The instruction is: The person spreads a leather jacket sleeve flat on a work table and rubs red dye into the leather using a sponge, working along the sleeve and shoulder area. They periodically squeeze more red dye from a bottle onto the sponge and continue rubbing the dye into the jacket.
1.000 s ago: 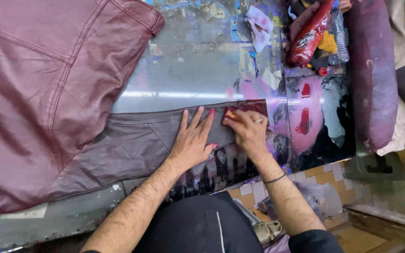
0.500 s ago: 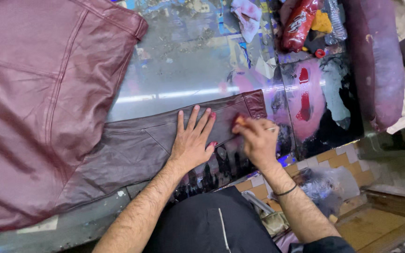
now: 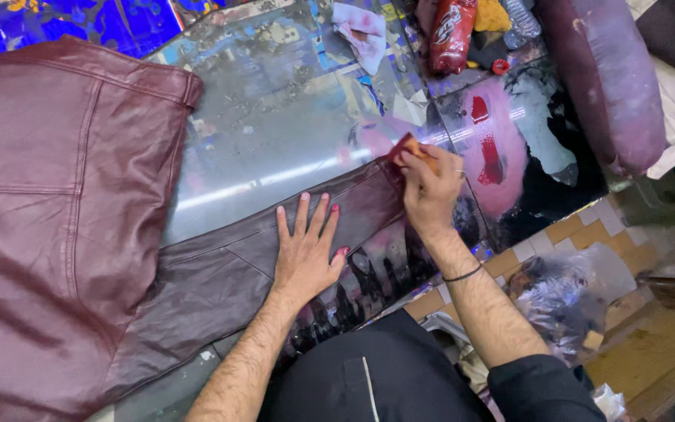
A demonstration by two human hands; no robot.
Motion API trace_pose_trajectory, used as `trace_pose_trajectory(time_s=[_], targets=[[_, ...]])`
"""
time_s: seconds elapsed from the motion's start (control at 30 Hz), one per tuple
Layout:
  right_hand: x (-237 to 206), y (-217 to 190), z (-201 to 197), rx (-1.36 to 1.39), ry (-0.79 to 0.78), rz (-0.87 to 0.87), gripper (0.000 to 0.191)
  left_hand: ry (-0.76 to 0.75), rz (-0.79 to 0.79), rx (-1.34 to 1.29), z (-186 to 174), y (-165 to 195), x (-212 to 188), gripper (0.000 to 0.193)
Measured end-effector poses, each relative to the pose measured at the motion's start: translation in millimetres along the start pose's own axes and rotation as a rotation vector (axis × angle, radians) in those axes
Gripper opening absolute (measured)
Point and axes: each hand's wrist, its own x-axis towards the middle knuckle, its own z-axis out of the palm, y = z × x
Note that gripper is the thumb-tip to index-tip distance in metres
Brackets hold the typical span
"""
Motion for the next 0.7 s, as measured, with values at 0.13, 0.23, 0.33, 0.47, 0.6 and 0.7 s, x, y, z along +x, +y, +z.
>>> trace_pose_trajectory(time_s=[0.13, 0.23, 0.33, 0.47, 0.6, 0.7], targets=[[16.0, 18.7, 12.2, -0.135, -0.279, -0.189, 0.017, 0.031, 0.017, 0.01, 1.1, 0.6, -1.0, 0.078], [21.5, 34.0, 15.3, -0.078, -0.322, -0.105, 0.015, 0.04, 0.014, 0.002, 1.8, 1.2, -0.5, 0.078], [13.9, 43.4, 8.9, -0.107, -0.3, -0.09, 0.016, 0.038, 0.002, -0.006, 1.4, 2.6, 0.7, 0.076], [0.3, 48.4, -6.9, -0.174, -0.349, -0.035, 0.018, 0.052, -0.059, -0.024, 3.8, 9.4, 6.5, 0.073], [7.1, 53.6, -27.2, -0.176, -0.366, -0.007, 0.021, 0.08, -0.155, -0.034, 18.0, 29.4, 22.8, 0.065], [13.4, 55.0, -47.2, -0.016, -0.195, 0.085, 0.025, 0.158, -0.123, -0.068, 28.6, 36.6, 36.5, 0.062]])
